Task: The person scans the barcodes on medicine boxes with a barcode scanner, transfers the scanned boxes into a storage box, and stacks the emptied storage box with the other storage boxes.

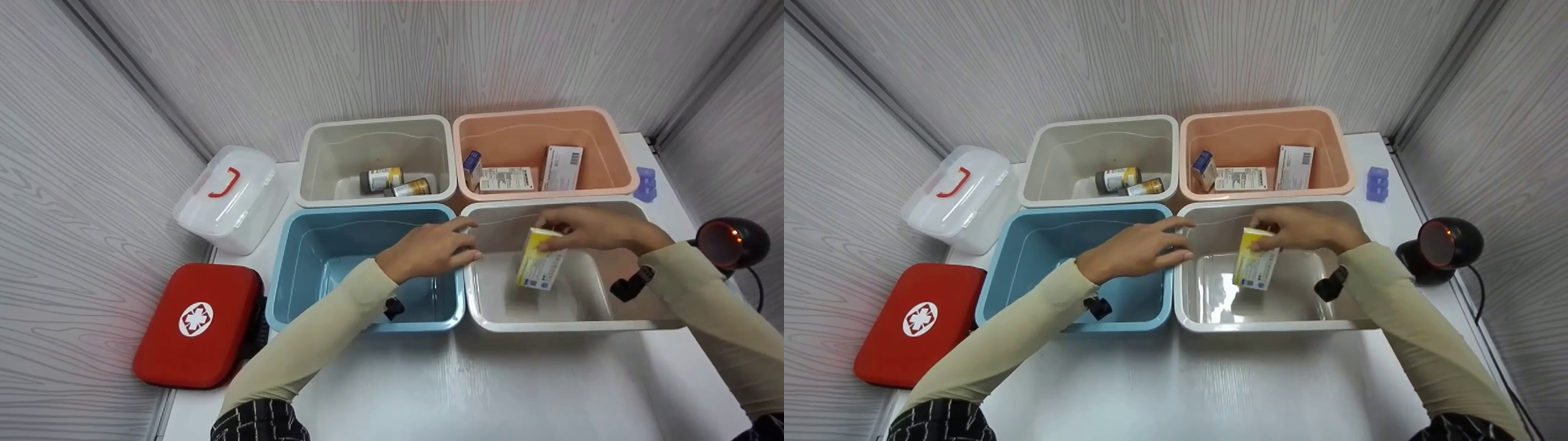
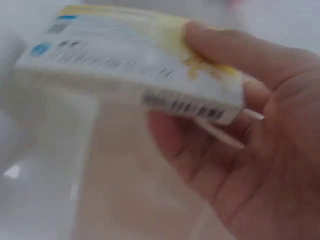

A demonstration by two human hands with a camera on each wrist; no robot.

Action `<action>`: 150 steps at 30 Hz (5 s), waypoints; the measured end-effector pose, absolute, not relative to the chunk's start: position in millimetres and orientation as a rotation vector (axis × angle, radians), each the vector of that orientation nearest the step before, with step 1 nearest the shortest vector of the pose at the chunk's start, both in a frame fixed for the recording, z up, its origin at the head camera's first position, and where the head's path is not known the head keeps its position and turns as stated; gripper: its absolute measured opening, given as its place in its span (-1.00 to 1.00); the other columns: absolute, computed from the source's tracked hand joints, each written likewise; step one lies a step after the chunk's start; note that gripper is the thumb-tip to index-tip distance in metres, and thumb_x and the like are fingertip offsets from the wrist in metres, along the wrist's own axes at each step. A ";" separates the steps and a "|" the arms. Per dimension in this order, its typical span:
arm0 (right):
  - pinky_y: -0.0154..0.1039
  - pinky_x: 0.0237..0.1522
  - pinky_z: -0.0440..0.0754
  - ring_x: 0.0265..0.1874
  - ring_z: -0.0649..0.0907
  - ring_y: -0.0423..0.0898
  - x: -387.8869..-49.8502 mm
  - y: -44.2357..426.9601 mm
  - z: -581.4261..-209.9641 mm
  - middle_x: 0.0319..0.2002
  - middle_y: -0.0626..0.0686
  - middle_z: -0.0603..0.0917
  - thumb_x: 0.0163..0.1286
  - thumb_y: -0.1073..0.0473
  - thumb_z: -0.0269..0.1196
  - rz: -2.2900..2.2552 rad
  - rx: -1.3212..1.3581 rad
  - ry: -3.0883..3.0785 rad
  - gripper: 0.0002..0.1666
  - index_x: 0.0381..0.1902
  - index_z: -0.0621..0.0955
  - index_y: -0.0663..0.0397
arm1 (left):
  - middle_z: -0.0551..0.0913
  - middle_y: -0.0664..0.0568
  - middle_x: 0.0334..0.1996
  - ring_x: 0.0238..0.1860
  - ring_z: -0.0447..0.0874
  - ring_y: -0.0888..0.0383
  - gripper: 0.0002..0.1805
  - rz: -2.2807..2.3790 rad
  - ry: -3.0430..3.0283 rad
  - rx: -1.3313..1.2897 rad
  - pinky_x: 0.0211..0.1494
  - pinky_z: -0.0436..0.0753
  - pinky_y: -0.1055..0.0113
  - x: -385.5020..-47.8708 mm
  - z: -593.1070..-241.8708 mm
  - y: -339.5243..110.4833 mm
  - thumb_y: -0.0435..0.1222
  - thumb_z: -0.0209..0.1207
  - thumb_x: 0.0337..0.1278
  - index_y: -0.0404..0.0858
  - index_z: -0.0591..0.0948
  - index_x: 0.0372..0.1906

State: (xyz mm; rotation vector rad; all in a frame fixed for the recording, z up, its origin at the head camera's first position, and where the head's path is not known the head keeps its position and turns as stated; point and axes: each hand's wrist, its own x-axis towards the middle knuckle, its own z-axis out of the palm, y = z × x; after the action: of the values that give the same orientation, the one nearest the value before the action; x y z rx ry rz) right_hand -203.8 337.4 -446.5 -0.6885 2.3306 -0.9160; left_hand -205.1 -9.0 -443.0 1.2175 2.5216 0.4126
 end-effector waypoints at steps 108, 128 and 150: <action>-0.42 -0.11 0.74 0.09 0.62 -0.16 -149.9 475.1 -431.2 0.33 0.03 0.40 0.69 0.27 0.21 -2.515 0.195 2.153 -0.50 0.51 0.48 0.01 | 0.35 0.08 0.68 0.45 0.62 0.05 -0.55 0.429 2.530 1.216 0.55 0.57 0.05 -205.9 -447.2 -11.3 0.10 0.03 0.73 0.00 0.75 0.31; -0.39 -0.15 0.72 -0.05 0.62 -0.17 -273.3 367.4 -416.5 0.29 -0.08 0.43 0.75 0.15 0.14 -1.747 -0.032 2.479 -0.40 0.65 0.38 -0.14 | 0.38 -0.01 0.66 0.42 0.65 0.00 -0.52 0.461 2.507 1.263 0.55 0.57 0.03 -206.2 -450.5 -11.5 0.10 0.00 0.74 -0.04 0.75 0.31; 0.19 0.29 0.59 0.29 0.55 0.21 -311.8 325.1 -463.1 0.59 0.29 0.39 0.75 0.29 0.05 -1.152 -0.217 2.714 -0.16 0.81 0.05 -0.24 | 0.35 0.02 0.68 0.41 0.65 0.02 -0.54 0.442 2.529 1.246 0.53 0.59 0.03 -204.8 -447.1 -11.1 0.09 -0.01 0.75 -0.01 0.75 0.29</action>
State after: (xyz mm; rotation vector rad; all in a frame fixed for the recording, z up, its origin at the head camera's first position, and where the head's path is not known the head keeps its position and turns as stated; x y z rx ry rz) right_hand -311.8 325.1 -463.1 -0.2174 2.7142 -1.1516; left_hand -204.8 -11.1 -447.1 1.2458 2.5294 0.4425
